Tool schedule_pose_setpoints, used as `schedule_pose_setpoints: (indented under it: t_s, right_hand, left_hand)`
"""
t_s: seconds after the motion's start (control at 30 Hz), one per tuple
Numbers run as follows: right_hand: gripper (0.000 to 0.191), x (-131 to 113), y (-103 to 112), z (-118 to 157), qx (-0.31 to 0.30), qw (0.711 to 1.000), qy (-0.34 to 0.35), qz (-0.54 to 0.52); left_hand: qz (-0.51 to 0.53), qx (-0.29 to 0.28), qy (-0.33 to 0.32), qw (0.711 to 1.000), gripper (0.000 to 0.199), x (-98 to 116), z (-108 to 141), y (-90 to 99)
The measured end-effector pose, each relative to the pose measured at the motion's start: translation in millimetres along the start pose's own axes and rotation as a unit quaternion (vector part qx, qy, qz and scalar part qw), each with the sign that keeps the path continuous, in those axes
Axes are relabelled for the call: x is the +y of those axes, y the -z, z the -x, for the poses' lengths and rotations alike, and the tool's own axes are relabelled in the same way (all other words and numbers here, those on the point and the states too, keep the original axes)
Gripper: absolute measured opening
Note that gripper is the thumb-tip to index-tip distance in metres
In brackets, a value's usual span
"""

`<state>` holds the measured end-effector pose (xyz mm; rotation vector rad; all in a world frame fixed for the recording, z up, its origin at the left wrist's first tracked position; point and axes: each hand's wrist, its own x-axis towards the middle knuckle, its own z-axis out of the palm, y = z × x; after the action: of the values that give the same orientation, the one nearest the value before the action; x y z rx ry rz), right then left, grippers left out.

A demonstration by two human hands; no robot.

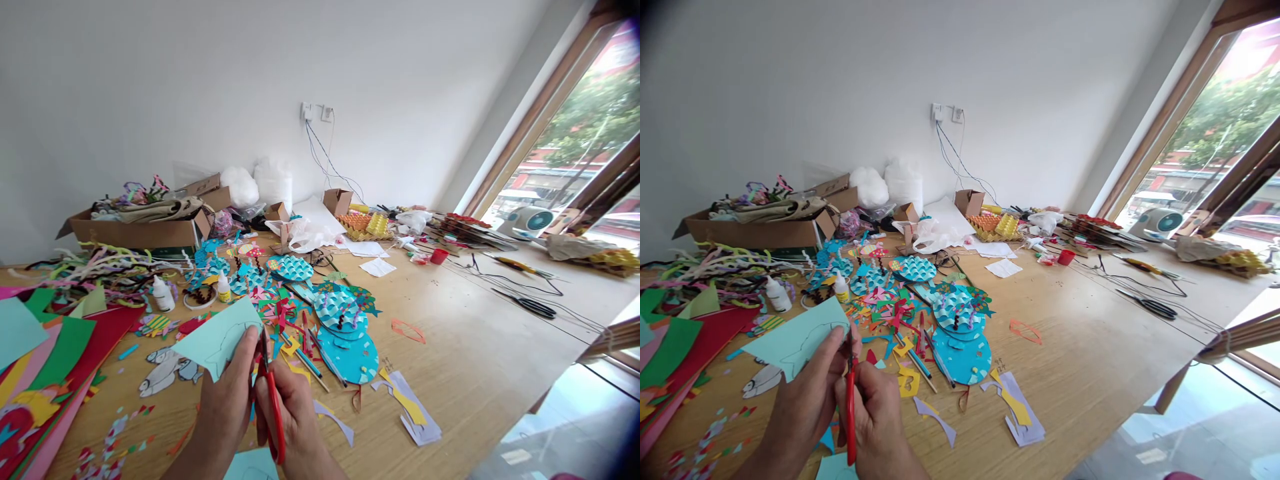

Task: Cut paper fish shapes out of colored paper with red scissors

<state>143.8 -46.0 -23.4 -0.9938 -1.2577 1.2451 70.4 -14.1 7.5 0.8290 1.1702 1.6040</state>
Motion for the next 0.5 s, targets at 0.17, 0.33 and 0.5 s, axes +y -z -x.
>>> schedule_pose_setpoints:
  t_s: [0.17, 0.33, 0.5]
  right_hand:
    - [0.056, -0.3, 3.4, 2.0, 0.008, 0.999, 0.0, 0.033]
    - [0.054, -1.5, 6.2, 3.6, 0.014, 0.999, -0.004, 0.048]
    - [0.058, -1.9, 7.0, 4.1, -0.024, 0.999, -0.023, 0.008]
  left_hand:
    - [0.008, -0.011, 0.024, 1.0, 0.022, -3.2, -2.2, 3.6]
    - [0.003, -0.016, 0.027, 0.999, 0.023, -3.3, -4.0, 5.7]
    - [-0.002, -0.04, 0.004, 0.999, 0.024, -4.6, -5.7, 8.7]
